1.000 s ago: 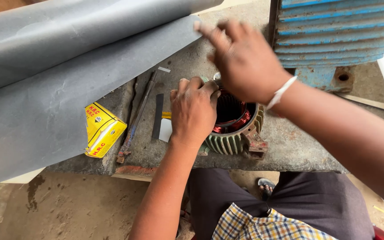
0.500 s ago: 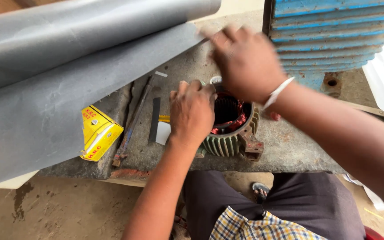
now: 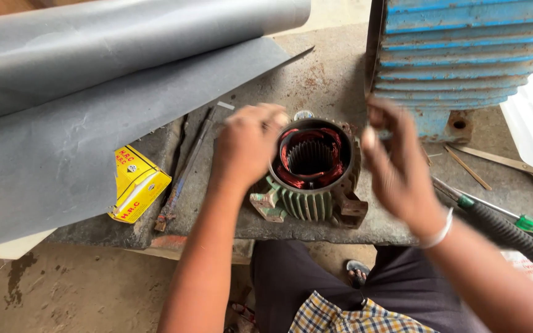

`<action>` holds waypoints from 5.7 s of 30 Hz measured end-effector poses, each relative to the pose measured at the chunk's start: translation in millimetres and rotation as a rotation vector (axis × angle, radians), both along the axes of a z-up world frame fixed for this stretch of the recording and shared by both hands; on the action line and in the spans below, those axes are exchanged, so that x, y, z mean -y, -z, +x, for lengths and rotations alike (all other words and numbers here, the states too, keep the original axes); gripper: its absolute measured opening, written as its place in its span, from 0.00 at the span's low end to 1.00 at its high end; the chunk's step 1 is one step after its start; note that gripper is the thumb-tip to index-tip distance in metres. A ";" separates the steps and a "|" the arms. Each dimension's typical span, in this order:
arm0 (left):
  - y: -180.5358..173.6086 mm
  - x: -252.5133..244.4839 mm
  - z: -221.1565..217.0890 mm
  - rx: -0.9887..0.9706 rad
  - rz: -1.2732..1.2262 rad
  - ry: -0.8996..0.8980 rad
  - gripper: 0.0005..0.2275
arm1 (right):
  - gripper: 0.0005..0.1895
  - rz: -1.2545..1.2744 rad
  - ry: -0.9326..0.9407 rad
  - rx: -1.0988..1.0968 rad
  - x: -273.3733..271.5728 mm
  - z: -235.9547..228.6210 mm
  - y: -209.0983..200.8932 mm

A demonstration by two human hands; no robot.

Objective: The person works on an electric motor stator, using a green-handled screwdriver to press and adjust copper windings inside the stator slots. They repeatedly insert the screwdriver, rotate the stator, and reposition the windings to ensure proper seating.

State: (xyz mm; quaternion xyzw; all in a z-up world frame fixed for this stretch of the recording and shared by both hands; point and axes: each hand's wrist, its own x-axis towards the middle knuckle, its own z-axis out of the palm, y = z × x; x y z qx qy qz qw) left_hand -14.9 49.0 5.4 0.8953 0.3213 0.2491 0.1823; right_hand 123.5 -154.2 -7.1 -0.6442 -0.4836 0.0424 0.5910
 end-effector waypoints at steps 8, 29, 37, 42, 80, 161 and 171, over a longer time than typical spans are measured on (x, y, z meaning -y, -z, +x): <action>98.1 -56.8 9.2 0.488 -0.852 0.446 0.29 | 0.25 0.328 0.105 -0.016 -5.4 -41.7 86.3; -11.0 37.5 11.6 0.042 0.035 -0.019 0.08 | 0.12 -0.246 -0.257 0.400 -46.3 85.8 13.0; -6.3 45.8 26.9 -0.051 0.151 -0.055 0.08 | 0.11 -0.281 -0.190 0.446 -63.3 85.9 20.7; -4.9 49.5 28.4 -0.076 0.186 -0.066 0.08 | 0.12 -0.270 -0.207 0.421 -66.1 91.1 27.7; 14.3 45.0 19.5 0.155 0.325 0.073 0.03 | 0.16 -1.025 0.400 0.562 209.1 169.6 98.6; 10.8 53.3 22.3 -0.032 0.220 -0.092 0.01 | 0.09 -0.309 -0.838 0.217 -147.5 101.7 -14.1; 7.1 51.1 27.2 -0.093 0.244 -0.091 0.01 | 0.07 -0.258 -0.781 0.180 -133.9 110.6 -23.8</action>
